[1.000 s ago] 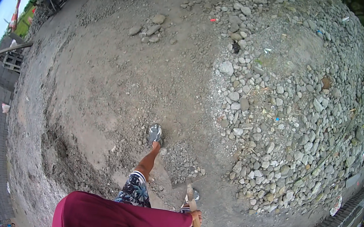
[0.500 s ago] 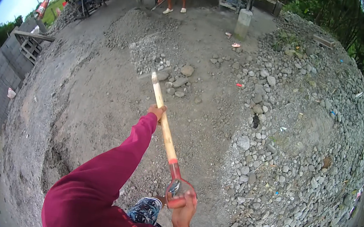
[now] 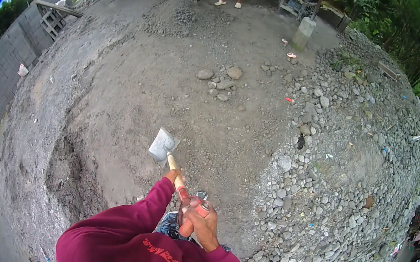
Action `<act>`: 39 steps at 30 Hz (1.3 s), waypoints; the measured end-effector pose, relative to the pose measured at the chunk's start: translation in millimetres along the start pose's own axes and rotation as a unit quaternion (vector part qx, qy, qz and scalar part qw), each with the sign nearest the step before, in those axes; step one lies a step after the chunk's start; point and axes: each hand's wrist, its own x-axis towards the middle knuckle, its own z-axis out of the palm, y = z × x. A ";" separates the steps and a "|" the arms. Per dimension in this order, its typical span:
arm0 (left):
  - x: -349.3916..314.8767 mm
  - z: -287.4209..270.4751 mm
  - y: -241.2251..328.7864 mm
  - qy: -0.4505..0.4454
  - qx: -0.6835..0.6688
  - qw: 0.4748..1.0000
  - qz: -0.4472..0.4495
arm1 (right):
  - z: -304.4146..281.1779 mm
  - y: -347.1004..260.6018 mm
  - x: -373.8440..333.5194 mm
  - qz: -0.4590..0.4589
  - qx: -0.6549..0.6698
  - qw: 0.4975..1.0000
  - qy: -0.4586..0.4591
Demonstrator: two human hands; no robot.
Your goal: The person shovels gravel and dirt from a large pile into a smaller one using a shovel.
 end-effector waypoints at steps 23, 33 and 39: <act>-235.1 -215.4 -342.5 0.113 -0.173 0.976 0.075 | -344.0 248.3 -488.7 0.117 -0.029 0.944 0.308; -188.9 -150.5 -740.6 0.109 -0.081 0.954 -0.268 | -418.7 273.4 -683.4 0.238 -0.129 0.716 0.644; -145.8 -165.9 -819.6 0.136 -0.138 0.873 -0.447 | -404.7 263.4 -615.6 0.394 -0.278 0.690 0.540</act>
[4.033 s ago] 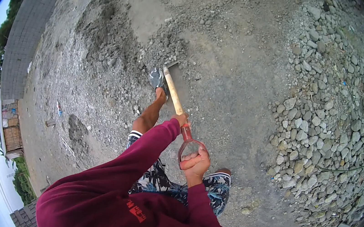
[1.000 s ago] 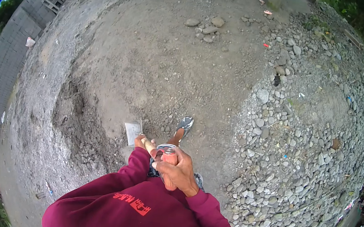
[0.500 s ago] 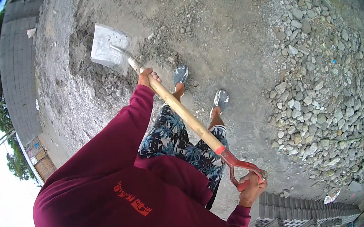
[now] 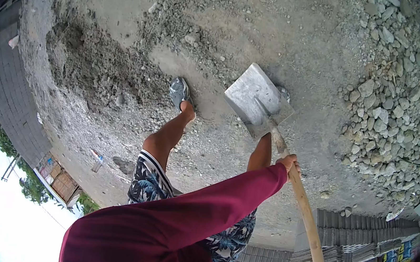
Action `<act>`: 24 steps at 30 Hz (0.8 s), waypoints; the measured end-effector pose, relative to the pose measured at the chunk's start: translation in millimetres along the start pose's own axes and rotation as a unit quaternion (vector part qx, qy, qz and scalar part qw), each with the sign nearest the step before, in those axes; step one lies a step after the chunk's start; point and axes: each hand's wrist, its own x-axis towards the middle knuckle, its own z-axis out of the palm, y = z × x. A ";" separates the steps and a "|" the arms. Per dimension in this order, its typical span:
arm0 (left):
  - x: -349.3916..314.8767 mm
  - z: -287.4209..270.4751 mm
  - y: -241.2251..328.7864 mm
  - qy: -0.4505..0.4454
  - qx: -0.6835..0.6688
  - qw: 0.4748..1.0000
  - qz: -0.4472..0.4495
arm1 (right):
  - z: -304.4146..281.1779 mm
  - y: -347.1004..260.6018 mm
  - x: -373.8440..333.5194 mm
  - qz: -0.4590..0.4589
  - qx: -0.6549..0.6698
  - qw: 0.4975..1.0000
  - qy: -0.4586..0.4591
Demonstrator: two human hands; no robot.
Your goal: The person shovels gravel and dirt from a large pile into a smaller one using a shovel.
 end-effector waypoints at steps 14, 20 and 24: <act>-131.3 -144.0 602.3 0.058 0.068 0.911 0.403 | 533.2 -69.5 -106.2 -0.032 0.317 0.923 -0.217; -220.3 -146.2 593.2 0.067 0.034 0.873 0.481 | 517.1 -63.2 -78.3 -0.012 0.362 0.875 -0.322; -274.5 -114.3 518.3 0.089 0.049 0.863 0.495 | 446.0 -64.3 -57.4 0.019 0.372 0.865 -0.337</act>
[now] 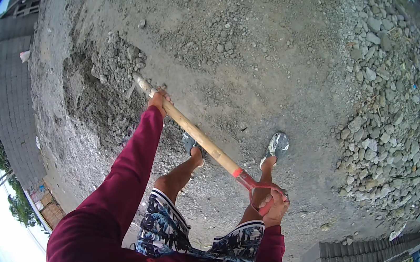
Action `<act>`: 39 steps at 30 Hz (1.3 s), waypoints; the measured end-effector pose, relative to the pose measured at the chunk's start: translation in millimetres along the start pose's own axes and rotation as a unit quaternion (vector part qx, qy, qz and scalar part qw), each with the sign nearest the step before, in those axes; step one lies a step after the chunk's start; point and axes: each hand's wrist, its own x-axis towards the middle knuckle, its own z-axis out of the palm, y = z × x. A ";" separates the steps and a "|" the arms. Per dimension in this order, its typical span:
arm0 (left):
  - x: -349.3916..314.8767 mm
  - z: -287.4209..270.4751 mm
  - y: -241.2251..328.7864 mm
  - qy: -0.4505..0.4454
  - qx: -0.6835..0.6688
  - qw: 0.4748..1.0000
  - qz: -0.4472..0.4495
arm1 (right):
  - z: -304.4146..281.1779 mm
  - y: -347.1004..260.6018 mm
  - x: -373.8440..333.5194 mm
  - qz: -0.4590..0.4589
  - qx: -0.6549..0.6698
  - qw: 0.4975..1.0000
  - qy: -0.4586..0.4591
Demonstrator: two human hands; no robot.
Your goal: The person shovels gravel and dirt from a large pile into a smaller one using a shovel.
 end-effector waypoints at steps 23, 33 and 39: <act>-392.2 229.4 -193.3 -0.281 0.186 0.866 -0.368 | -137.9 -177.9 -454.7 -0.024 0.004 0.902 0.432; -211.9 469.1 482.4 -0.216 0.107 0.906 0.348 | 346.9 -297.3 -176.9 -0.149 0.306 0.930 -0.135; -260.0 380.9 732.6 -0.210 0.239 0.905 0.282 | 569.7 -421.2 -340.4 -0.208 0.254 0.818 -0.473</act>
